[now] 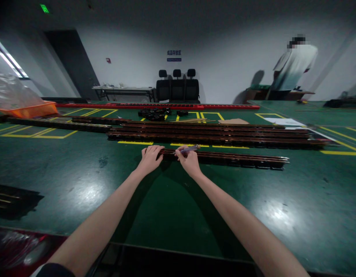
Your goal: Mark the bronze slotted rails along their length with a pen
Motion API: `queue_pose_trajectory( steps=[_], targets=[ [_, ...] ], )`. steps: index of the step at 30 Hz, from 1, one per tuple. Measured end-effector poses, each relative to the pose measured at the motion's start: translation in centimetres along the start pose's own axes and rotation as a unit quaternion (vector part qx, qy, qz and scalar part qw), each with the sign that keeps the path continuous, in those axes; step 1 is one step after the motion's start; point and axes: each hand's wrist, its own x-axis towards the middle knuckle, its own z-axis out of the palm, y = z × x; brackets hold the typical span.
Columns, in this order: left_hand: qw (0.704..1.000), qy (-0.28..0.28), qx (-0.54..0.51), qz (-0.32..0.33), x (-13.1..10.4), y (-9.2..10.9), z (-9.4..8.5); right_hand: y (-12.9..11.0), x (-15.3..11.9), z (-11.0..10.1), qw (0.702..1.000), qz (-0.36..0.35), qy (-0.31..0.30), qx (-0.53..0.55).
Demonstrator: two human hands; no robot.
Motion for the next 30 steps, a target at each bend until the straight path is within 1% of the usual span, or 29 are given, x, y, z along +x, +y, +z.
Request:
queue_pose_trajectory(
  steps=[6, 18, 20, 26, 30],
  targets=[
    [1.000, 0.003, 0.016, -0.005, 0.03, 0.24, 0.03, 0.03, 0.02, 0.15, 1.000, 0.007, 0.015, 0.003],
    [1.000, 0.017, 0.017, -0.009, 0.03, 0.36, 0.14, 0.09, -0.13, 0.12, 0.998, 0.012, 0.067, 0.014],
    [1.000, 0.016, 0.016, -0.012, 0.03, 0.34, 0.12, 0.07, -0.12, 0.09, 0.998, 0.012, 0.065, 0.015],
    [1.000, 0.012, 0.017, -0.014, 0.04, 0.28, 0.14, 0.07, -0.09, 0.04, 1.000, -0.009, 0.028, 0.007],
    [0.999, 0.020, 0.031, -0.014, 0.02, 0.36, 0.23, 0.07, -0.09, 0.05, 0.999, -0.011, 0.030, 0.008]
  ],
)
